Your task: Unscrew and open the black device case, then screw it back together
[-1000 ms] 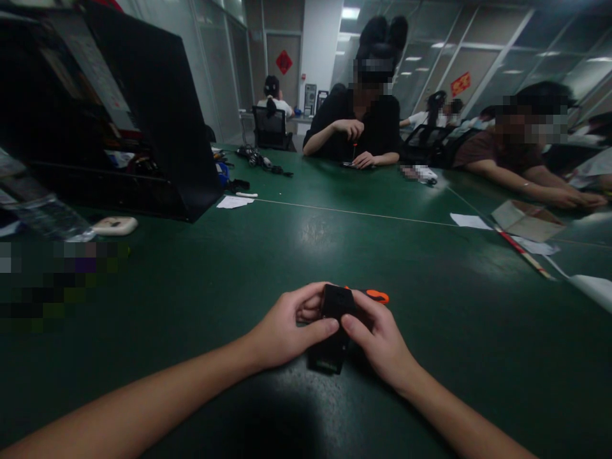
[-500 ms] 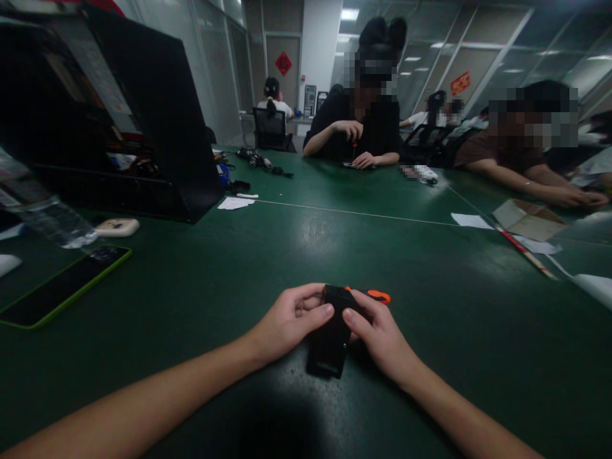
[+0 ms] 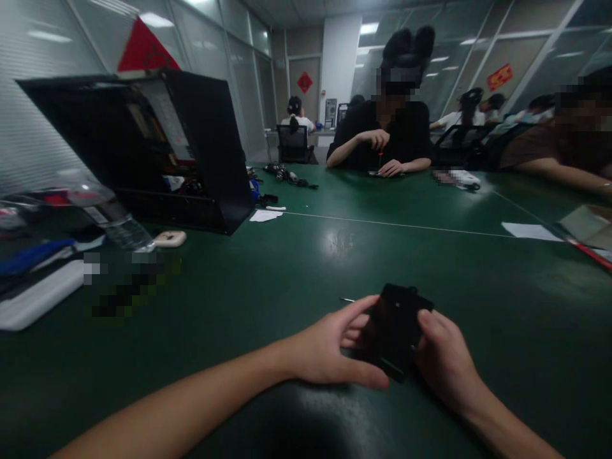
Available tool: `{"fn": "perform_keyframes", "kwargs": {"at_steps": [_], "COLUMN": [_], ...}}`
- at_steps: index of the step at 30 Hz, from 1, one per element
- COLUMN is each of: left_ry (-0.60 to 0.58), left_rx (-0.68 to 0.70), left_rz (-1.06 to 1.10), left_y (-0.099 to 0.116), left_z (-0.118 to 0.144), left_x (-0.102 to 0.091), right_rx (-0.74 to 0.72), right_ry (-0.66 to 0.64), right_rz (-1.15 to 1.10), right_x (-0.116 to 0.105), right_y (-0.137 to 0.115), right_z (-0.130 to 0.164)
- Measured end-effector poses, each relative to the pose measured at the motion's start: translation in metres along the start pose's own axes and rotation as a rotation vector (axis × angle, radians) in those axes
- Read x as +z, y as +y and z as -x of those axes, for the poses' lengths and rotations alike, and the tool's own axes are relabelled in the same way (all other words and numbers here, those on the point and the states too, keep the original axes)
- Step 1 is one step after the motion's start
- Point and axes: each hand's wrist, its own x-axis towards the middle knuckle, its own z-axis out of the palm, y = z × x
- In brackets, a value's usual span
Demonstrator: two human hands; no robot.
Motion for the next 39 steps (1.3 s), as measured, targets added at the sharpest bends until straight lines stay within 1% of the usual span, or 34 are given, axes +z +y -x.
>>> {"fn": "perform_keyframes", "kwargs": {"at_steps": [3,6,10,14,18,21,24,27,29,31,32,34,36,37,38,39], "left_ry": [0.006,0.013,0.001,0.022,0.055,0.072,0.075,0.113,0.144,0.158,0.176,0.215,0.235,0.259,0.299,0.343], "left_rx": [-0.04,-0.061,-0.042,-0.043,0.055,0.094,0.146,0.173,0.143,0.084,0.051,0.027,-0.008,-0.012,-0.002,0.005], "left_rz": [-0.015,0.056,0.145,0.039,-0.058,-0.091,-0.14,-0.172,-0.133,-0.074,-0.049,0.01,0.106,0.151,0.195,0.241], "left_y": [0.002,0.002,-0.002,-0.002,0.003,0.006,0.007,0.005,0.004,0.004,0.004,0.004,0.005,0.005,0.005,0.005], "left_z": [0.0,-0.003,-0.004,-0.003,-0.001,0.0,0.001,0.001,0.001,0.0,0.0,-0.001,-0.003,-0.004,-0.005,-0.006], "left_x": [-0.001,-0.002,-0.004,-0.002,0.006,0.01,0.011,0.012,0.012,0.013,0.012,0.01,0.007,0.005,0.004,0.003], "right_rx": [-0.001,0.001,-0.006,-0.034,-0.063,-0.062,-0.092,-0.153,-0.214,-0.285,-0.328,-0.446,-0.589,-0.634,-0.64,-0.608], "right_ry": [0.013,0.012,-0.005,-0.014,-0.026,-0.064,-0.065,-0.056,-0.106,-0.189,-0.225,-0.269,-0.271,-0.259,-0.24,-0.248], "right_rz": [-0.021,-0.02,0.005,0.071,0.161,0.19,0.201,0.281,0.378,0.473,0.531,0.681,0.876,0.996,1.121,1.218], "right_x": [0.001,0.005,0.004,-0.004,-0.012,-0.013,-0.006,0.008,0.017,0.02,0.017,0.004,-0.017,-0.028,-0.039,-0.048], "right_y": [-0.002,-0.007,-0.008,0.0,0.009,0.011,0.004,-0.006,-0.012,-0.016,-0.018,-0.022,-0.026,-0.028,-0.03,-0.031], "right_z": [-0.002,-0.002,-0.001,0.0,0.0,0.0,0.002,0.008,0.012,0.012,0.01,0.003,-0.007,-0.013,-0.019,-0.024]}}
